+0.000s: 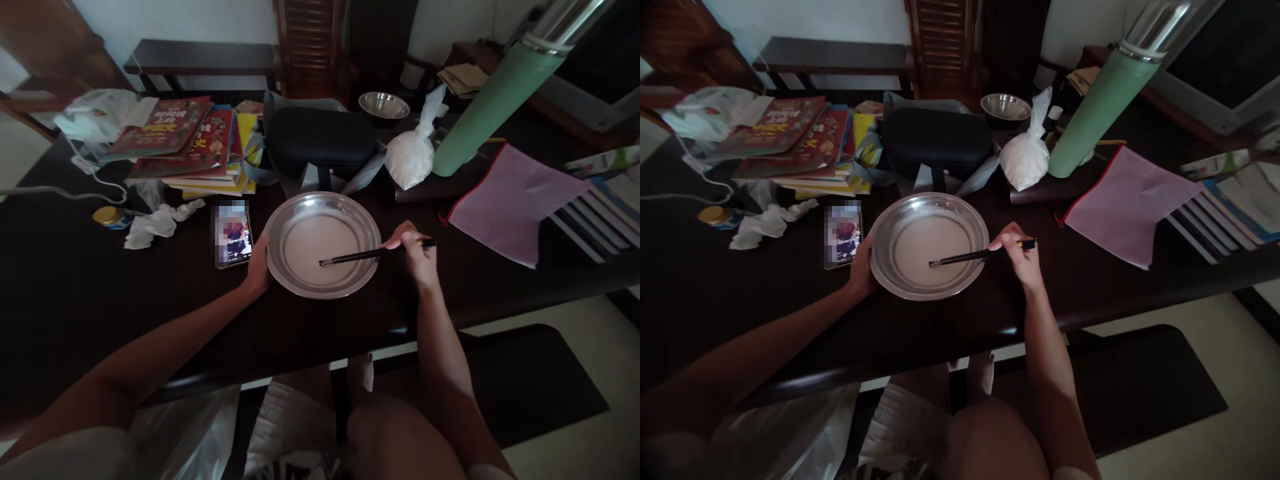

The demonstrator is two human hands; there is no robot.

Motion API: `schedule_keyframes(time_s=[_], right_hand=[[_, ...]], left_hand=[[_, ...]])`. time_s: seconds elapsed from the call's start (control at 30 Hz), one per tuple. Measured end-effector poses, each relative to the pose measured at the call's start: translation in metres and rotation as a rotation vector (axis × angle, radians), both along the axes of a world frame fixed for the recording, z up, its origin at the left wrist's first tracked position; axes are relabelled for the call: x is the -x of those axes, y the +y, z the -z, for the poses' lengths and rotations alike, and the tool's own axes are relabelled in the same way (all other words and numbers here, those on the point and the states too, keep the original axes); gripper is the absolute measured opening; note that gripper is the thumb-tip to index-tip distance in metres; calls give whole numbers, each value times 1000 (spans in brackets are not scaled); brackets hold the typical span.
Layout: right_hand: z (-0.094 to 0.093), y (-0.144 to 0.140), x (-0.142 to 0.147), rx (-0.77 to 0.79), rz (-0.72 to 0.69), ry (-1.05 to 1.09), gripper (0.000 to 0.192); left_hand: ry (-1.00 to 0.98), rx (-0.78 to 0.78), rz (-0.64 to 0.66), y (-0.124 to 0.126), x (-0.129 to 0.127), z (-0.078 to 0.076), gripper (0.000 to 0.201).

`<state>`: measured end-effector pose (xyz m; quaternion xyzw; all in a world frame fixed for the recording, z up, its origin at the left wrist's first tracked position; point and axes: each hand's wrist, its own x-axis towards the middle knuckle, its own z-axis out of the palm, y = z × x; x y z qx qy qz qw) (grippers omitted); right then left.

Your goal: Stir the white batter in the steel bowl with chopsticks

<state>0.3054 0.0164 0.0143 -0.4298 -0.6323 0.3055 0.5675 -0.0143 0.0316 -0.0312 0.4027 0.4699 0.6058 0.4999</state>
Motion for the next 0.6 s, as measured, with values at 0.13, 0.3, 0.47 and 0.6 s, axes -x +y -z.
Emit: schedule_keyframes(time_s=[0.13, 0.3, 0.47, 0.6], right_hand=[[1, 1, 1, 10, -79, -89, 28], [5, 3, 1, 10, 84, 57, 40], [6, 5, 9, 45, 28, -41, 38], [6, 6, 11, -11, 136, 49, 41]], left_hand=[[-66, 68, 52, 0, -1, -2, 28], [-38, -31, 38, 1, -4, -3, 28], [10, -83, 67, 1, -2, -1, 33], [74, -93, 44, 4, -1, 4, 29]])
